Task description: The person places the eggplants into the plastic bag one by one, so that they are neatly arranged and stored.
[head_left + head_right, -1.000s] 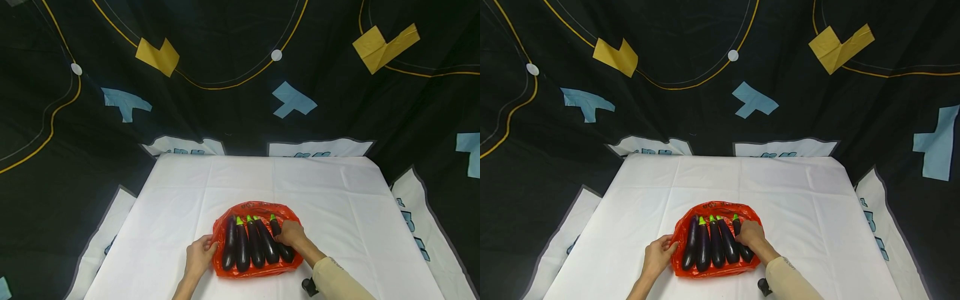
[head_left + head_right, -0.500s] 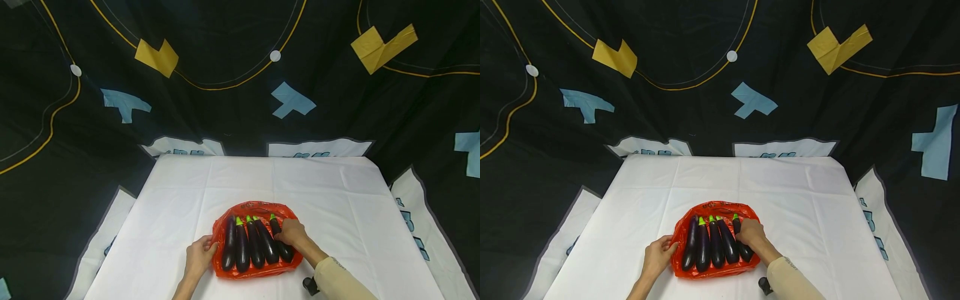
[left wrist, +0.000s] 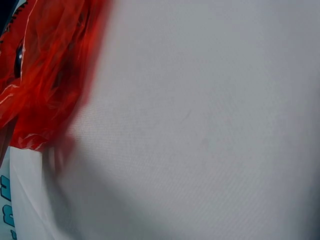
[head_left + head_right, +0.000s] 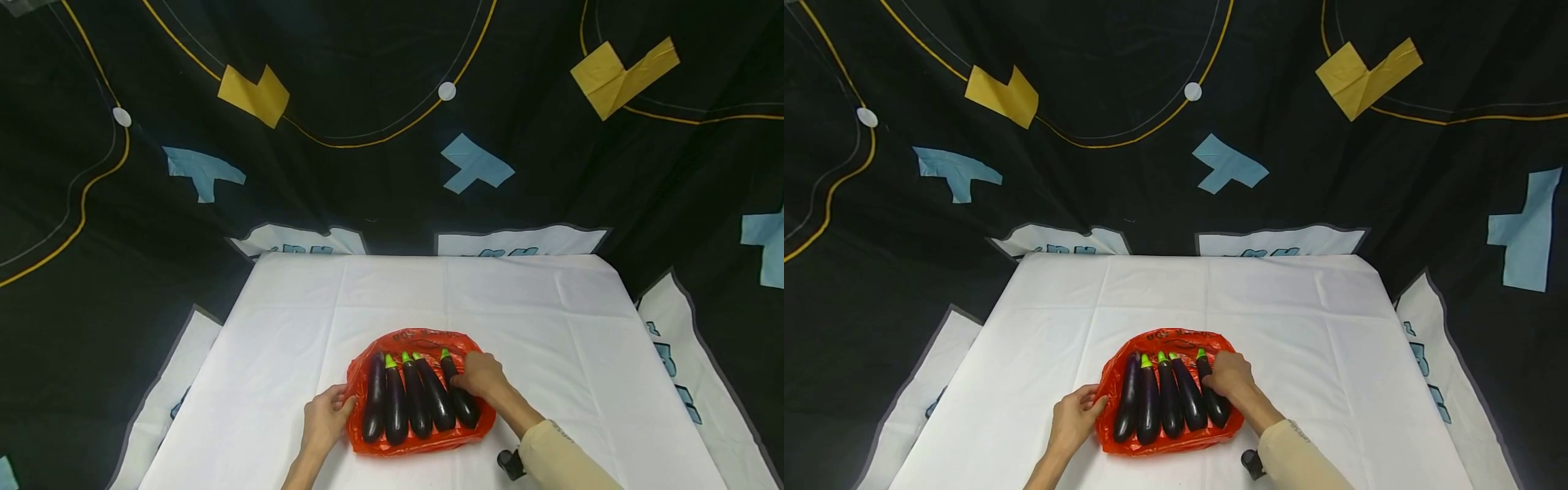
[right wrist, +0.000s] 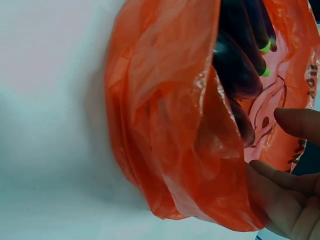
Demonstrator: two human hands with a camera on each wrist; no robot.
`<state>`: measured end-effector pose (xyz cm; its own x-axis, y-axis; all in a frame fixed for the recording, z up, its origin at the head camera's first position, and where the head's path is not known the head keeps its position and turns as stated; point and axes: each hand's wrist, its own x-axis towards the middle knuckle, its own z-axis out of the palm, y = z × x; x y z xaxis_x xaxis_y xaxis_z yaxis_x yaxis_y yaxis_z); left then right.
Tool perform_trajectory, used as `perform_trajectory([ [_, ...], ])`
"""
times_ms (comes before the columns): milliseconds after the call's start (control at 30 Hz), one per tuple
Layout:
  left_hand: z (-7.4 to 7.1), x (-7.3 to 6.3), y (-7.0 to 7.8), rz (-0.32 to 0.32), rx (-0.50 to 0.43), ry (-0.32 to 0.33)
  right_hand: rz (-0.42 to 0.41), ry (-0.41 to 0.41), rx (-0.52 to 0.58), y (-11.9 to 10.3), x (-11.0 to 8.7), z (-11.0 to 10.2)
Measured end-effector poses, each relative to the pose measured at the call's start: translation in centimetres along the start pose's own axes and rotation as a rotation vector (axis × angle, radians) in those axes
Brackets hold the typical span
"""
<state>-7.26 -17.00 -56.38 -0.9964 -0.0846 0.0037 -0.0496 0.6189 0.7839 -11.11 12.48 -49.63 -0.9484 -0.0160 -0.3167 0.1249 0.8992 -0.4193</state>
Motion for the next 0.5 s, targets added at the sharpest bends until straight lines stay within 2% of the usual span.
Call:
perform_trajectory([
  [233,0.0,0.0,-0.1,0.001,-0.002,0.003,0.01,0.004,0.056,0.2,0.0,-0.6],
  [500,-0.1,0.1,0.0,0.007,-0.025,-0.014,0.017,0.056,0.234,1.7,-1.1,-2.4],
])
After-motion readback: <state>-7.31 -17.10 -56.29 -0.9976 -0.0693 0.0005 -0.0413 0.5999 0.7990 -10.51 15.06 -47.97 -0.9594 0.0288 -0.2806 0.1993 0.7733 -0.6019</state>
